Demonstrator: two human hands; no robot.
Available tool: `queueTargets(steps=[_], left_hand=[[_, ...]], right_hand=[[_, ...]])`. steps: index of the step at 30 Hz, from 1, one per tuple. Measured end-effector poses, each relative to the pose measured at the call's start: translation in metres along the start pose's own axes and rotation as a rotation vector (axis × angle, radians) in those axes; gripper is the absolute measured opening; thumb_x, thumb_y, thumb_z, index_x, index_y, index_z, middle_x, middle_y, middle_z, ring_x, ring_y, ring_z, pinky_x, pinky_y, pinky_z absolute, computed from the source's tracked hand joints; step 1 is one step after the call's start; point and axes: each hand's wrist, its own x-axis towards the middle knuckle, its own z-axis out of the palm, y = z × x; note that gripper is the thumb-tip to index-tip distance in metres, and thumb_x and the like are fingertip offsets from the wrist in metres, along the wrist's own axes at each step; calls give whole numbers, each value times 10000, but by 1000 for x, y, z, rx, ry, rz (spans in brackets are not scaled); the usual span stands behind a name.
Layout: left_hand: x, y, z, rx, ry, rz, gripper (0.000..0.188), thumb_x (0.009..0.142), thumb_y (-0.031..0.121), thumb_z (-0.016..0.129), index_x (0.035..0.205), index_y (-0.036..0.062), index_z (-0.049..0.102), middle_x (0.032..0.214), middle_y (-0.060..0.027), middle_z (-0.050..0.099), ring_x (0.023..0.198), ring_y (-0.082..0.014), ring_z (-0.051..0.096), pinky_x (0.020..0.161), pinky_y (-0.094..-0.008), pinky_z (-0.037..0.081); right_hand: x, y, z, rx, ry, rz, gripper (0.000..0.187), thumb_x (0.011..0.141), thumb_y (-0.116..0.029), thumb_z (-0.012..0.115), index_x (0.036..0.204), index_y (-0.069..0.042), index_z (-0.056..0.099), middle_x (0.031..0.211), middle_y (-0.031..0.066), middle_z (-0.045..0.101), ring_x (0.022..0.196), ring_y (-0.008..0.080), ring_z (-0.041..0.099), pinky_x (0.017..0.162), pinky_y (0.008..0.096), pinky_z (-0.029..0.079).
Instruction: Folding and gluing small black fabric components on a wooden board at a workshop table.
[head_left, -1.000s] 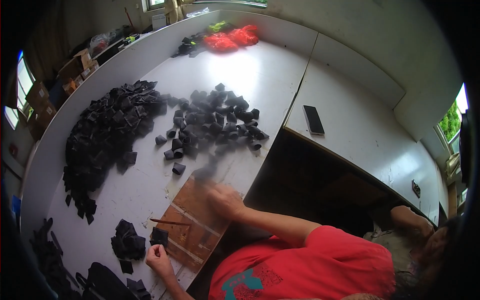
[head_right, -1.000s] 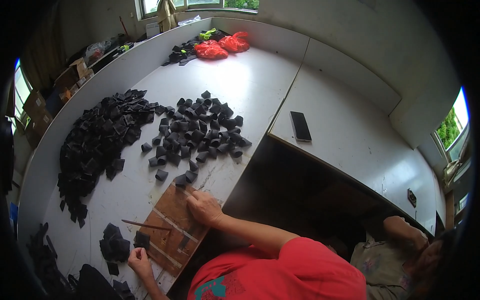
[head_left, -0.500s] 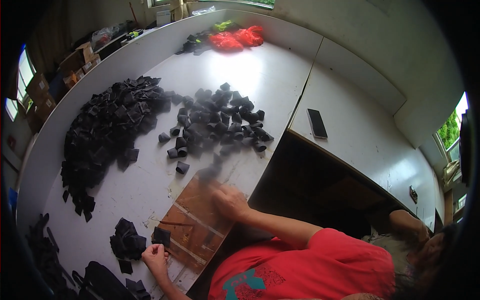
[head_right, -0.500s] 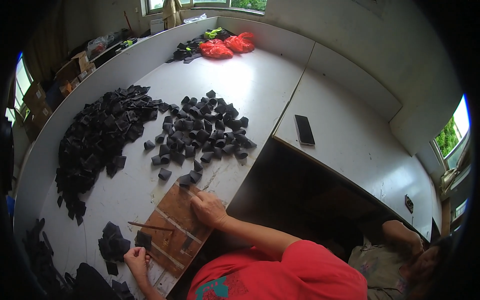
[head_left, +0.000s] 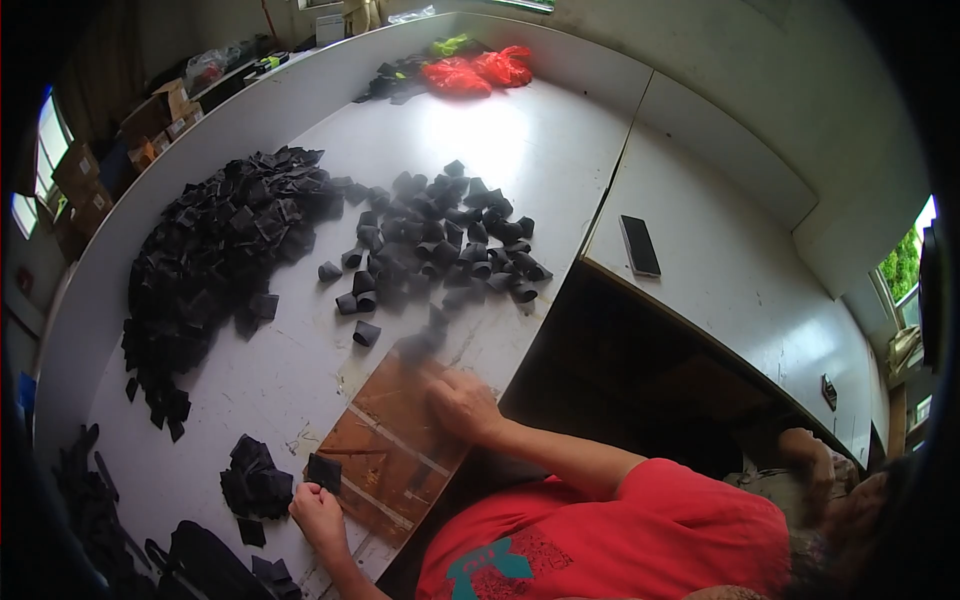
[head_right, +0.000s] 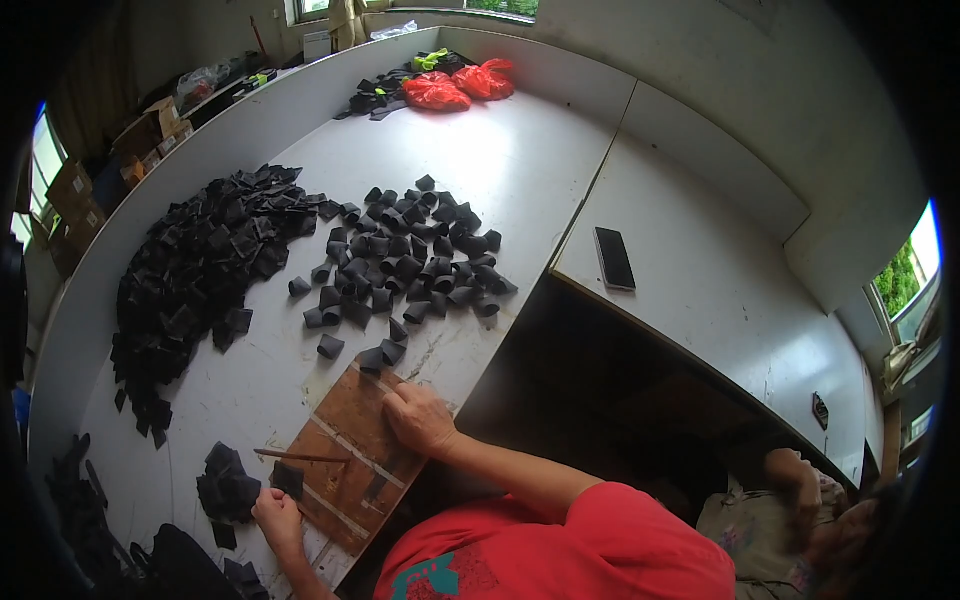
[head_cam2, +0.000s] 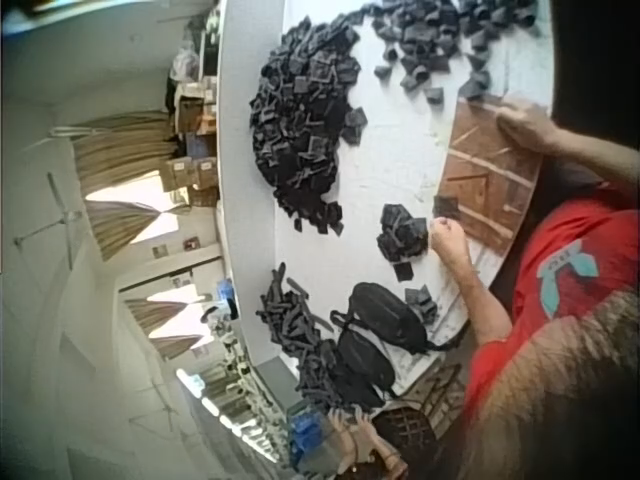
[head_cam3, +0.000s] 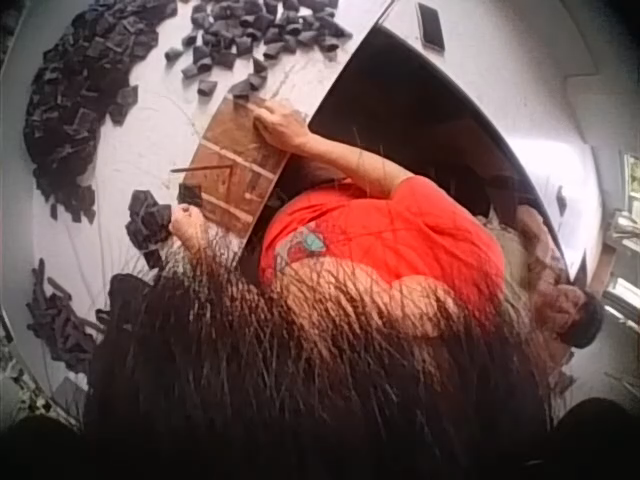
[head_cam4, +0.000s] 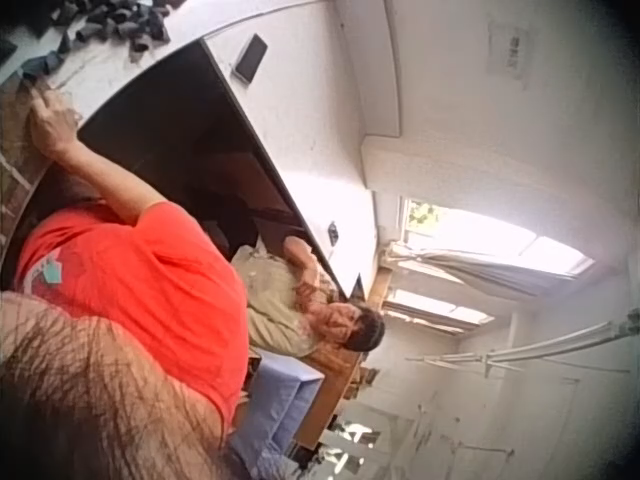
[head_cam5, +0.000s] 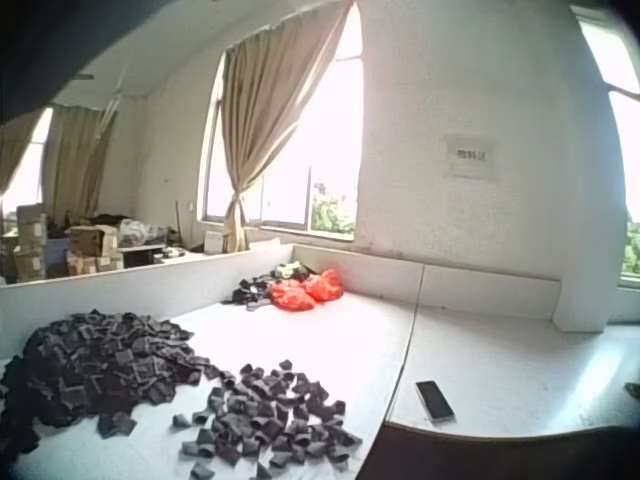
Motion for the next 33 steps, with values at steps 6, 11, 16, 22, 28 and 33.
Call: queueTargets(steps=[6,11,16,22,28,33], left_hand=[[-4,38,2,363,121,29,67,680,11,507,705,-44,535,678,-244,577,653,-387,585,637,-450,458],[0,35,-3,338,74,-22,95,664,42,498,684,-46,528,686,-248,579,656,-388,584,635,-451,461],[1,46,1,416,87,-73,107,670,55,495,687,-45,531,686,-246,577,675,-390,582,645,-451,458],[2,35,5,422,116,-26,105,709,57,495,692,-41,531,698,-227,585,665,-385,577,626,-445,452],[2,-7,-7,36,185,97,114,722,56,564,683,-49,543,598,-138,556,526,-246,530,510,-345,422],[-23,-9,-37,-568,354,-142,81,809,67,567,768,-3,578,612,5,517,478,-49,424,444,-184,350]], right_hand=[[-1,1,-1,5,7,5,68,724,-116,536,718,-74,483,695,90,472,646,268,506,555,365,407],[0,0,1,17,5,7,69,723,-110,535,707,-72,479,689,91,470,647,267,506,555,367,406],[2,2,1,37,27,-4,69,722,-106,533,706,-72,476,691,92,469,647,267,505,555,367,404],[0,4,3,40,7,-1,70,725,-108,531,710,-70,474,699,96,468,654,269,505,561,371,405],[-4,2,2,43,10,-2,66,724,-110,532,711,-71,480,699,96,471,656,270,507,565,371,409],[-1,-4,0,73,-8,-24,57,721,-101,547,722,-70,499,692,102,473,647,281,506,565,376,410]])
